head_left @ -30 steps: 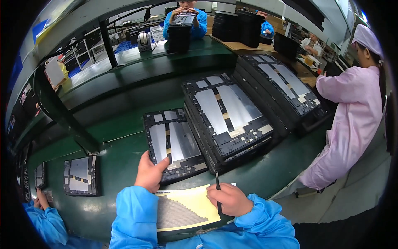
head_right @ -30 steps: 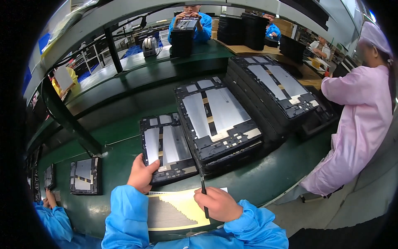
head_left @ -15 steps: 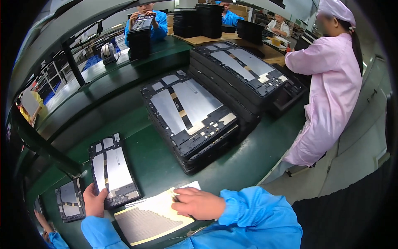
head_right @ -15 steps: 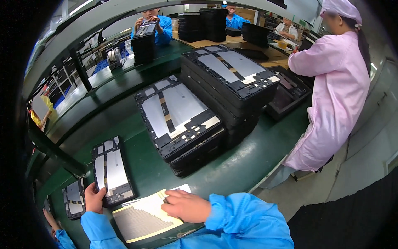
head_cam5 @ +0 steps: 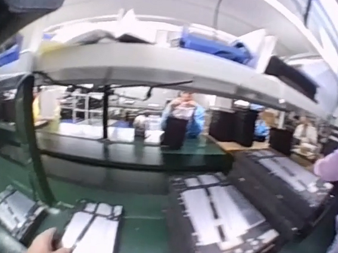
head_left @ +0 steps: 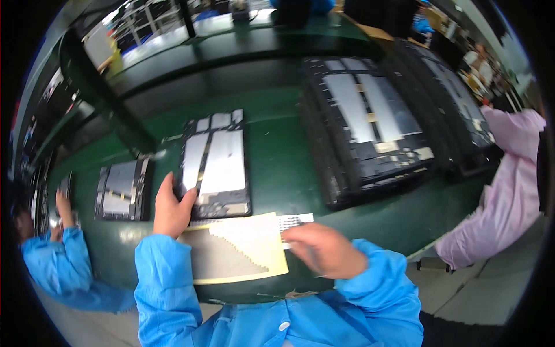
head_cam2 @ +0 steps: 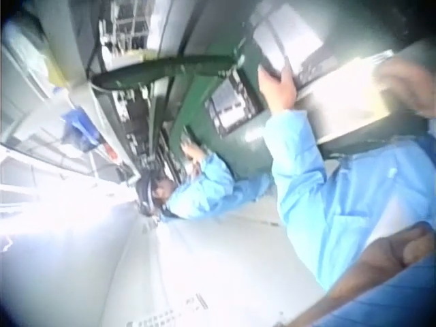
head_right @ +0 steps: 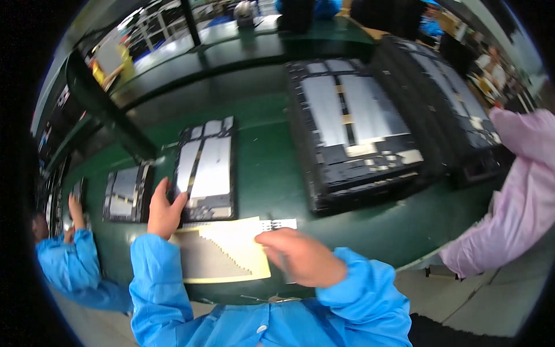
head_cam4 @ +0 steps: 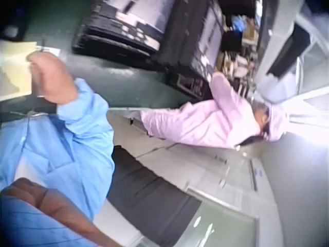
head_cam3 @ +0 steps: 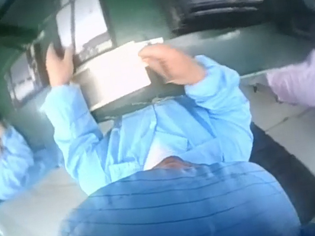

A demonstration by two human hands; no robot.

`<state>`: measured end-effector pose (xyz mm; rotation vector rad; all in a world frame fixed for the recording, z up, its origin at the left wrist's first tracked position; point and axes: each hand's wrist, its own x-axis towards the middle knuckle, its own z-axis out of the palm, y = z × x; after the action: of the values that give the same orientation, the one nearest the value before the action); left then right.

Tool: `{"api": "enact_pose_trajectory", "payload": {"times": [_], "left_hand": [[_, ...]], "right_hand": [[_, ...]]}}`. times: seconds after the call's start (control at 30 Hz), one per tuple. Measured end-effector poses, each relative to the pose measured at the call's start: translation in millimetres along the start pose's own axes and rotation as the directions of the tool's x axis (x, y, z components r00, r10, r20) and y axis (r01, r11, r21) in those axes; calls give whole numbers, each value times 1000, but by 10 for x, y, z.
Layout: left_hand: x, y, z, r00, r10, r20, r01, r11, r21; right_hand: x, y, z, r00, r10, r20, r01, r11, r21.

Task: The person assembles tablet screen components on a production line using a precision pick tool.

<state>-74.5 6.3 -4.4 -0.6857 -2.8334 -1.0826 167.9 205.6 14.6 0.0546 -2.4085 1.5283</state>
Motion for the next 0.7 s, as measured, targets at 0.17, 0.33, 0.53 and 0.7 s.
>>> {"api": "enact_pose_trajectory", "payload": {"times": [0.17,0.33,0.53,0.7], "left_hand": [[-485,319,-131,950,311,-44,-314,943,-112],[-716,844,118,533,754,385,-732,639,-238],[-797,912,363,471,778,416,-767,594,-241],[-802,931,483,460,771,439,-747,604,-277]], "right_hand": [[-127,45,-150,976,210,-51,-180,922,343],[-36,233,-83,881,472,-45,-395,784,480],[-176,228,-219,846,498,-188,-389,819,421],[-197,274,-171,856,473,-209,-390,855,342]]}}
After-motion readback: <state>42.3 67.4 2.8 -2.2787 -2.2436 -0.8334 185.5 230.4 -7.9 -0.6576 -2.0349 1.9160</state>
